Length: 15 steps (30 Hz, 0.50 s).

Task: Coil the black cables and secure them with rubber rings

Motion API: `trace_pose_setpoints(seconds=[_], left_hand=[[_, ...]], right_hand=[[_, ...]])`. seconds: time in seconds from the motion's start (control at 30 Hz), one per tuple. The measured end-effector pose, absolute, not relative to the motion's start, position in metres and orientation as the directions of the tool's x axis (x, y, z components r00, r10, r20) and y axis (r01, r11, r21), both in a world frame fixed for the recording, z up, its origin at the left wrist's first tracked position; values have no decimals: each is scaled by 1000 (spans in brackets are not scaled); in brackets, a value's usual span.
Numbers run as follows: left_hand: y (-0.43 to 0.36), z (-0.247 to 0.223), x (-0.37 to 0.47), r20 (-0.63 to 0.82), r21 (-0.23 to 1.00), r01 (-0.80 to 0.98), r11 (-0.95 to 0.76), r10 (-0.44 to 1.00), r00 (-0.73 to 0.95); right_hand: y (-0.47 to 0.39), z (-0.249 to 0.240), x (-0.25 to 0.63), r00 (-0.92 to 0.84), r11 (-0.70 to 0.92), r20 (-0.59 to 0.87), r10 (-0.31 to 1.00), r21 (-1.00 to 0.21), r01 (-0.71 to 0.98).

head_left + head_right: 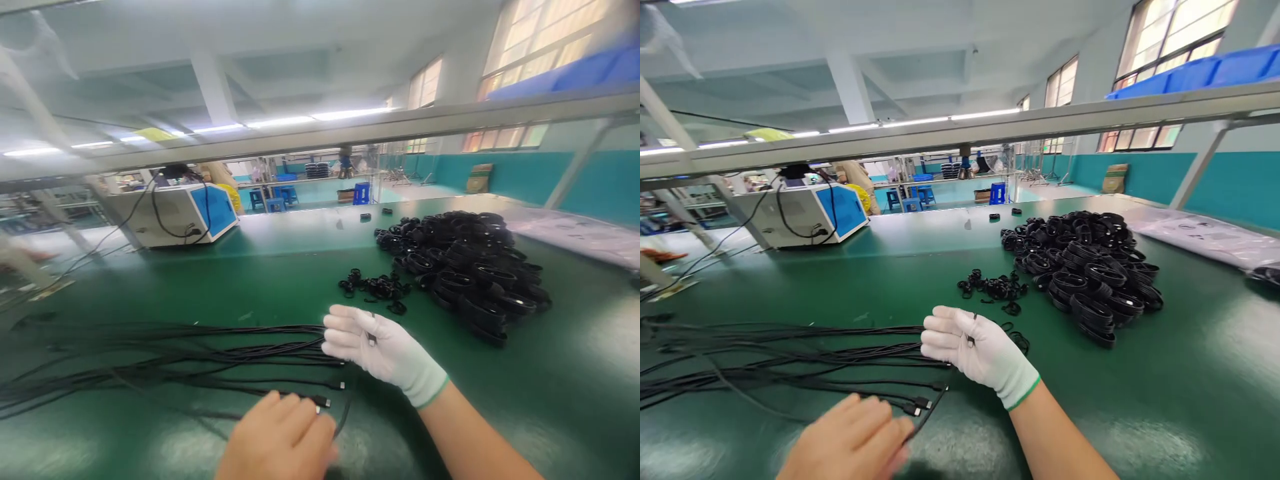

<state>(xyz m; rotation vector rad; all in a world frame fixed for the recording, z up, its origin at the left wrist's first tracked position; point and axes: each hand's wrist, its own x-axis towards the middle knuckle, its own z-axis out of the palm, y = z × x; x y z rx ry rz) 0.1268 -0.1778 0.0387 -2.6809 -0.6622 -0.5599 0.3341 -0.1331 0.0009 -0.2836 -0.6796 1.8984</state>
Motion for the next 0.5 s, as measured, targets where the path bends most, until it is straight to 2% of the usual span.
trace_pose_setpoints(seconds=[0.1, 0.2, 0.3, 0.4, 0.5], left_hand=[[-164, 81, 130, 385, -7, 620, -785, 570, 726], [-148, 101, 134, 277, 240, 641, -729, 685, 674], [-138, 100, 140, 207, 417, 629, -657, 742, 638], [-129, 89, 145, 180, 498, 623, -603, 775, 606], [-119, 72, 143, 89, 619, 590, -519, 792, 604]], right_hand=[[-147, -1, 322, -660, -418, 134, 740, -677, -606], [-159, -1, 312, -776, -483, 149, 612, -708, -516], [-164, -4, 305, -795, -514, 141, 590, -693, -505], [-167, -9, 298, -790, -514, 135, 598, -692, -507], [-168, -8, 296, -771, -518, 181, 610, -646, -561]])
